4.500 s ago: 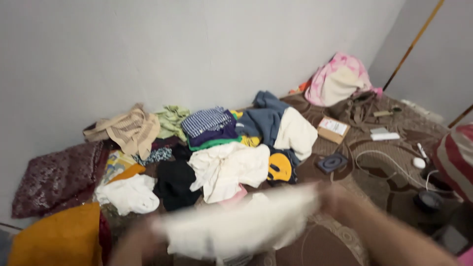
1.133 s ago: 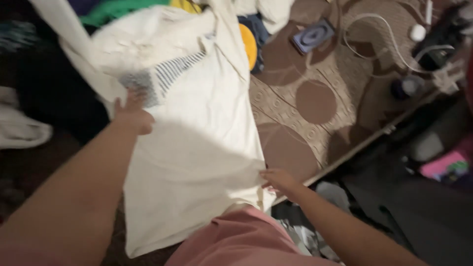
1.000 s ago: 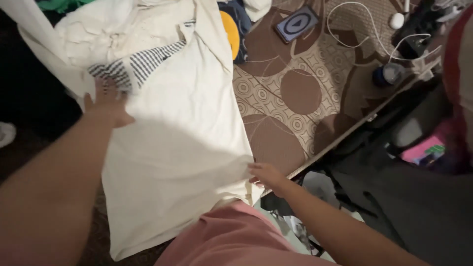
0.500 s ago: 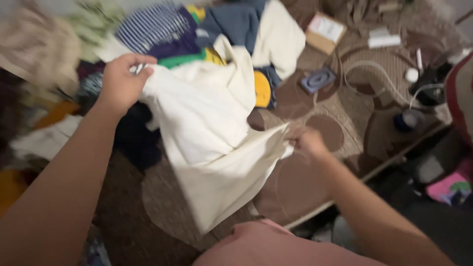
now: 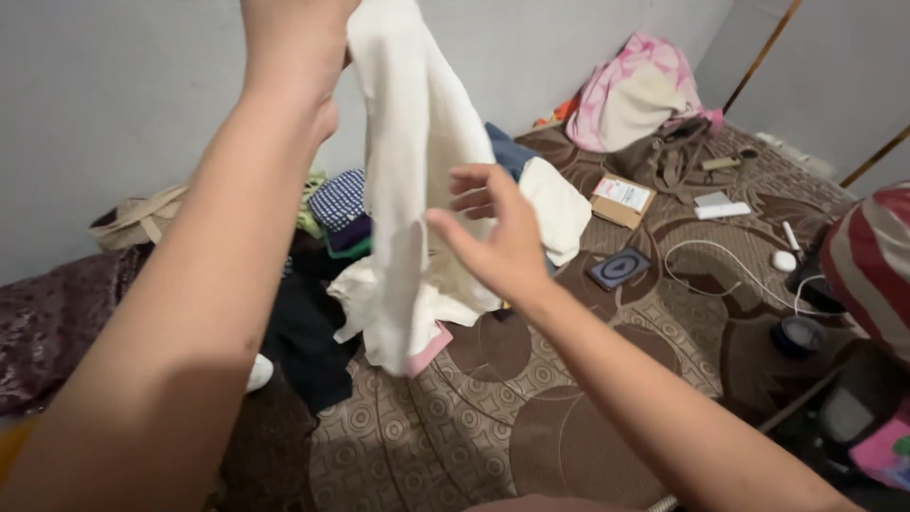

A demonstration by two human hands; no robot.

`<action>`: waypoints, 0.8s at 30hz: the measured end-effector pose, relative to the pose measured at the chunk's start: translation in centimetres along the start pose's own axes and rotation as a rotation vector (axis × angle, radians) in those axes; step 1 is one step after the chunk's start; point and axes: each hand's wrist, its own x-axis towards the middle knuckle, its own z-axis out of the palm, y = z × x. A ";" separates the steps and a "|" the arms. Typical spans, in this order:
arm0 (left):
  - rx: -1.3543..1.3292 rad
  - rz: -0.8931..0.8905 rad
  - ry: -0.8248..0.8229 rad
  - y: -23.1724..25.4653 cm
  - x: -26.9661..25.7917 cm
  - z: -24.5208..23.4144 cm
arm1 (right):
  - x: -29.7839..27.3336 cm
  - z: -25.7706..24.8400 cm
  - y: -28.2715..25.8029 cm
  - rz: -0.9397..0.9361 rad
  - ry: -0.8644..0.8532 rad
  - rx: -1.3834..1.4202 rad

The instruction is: Folding items of clothing including a t-shirt, pants, and a baby shirt on a bed.

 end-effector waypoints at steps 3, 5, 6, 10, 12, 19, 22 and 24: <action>-0.016 -0.031 0.086 1.1 -0.1 0.7 | 0.4 2.1 -2.9 0.009 -0.023 0.060; -0.016 0.004 0.094 2.0 -1.0 0.9 | 1.3 3.0 -3.8 0.055 -0.029 0.143; -0.001 -0.039 0.105 2.6 -1.6 0.9 | 1.9 3.3 -3.7 0.006 0.023 0.082; 0.011 -0.059 0.161 4.4 -3.6 -0.8 | 5.0 2.8 1.6 0.074 0.017 0.226; 0.230 -0.034 0.221 4.8 -4.8 -3.3 | 6.4 0.5 -0.7 0.184 -0.042 0.283; 1.202 0.270 0.175 6.4 -7.3 -6.8 | 10.3 -5.3 -5.2 0.083 -0.263 0.264; 1.277 0.645 0.170 5.8 -6.5 -8.4 | 10.2 -7.6 -6.2 0.008 -0.496 -0.094; 1.190 0.576 0.161 5.3 -5.9 -8.9 | 10.4 -7.7 -3.6 0.044 -0.512 -0.340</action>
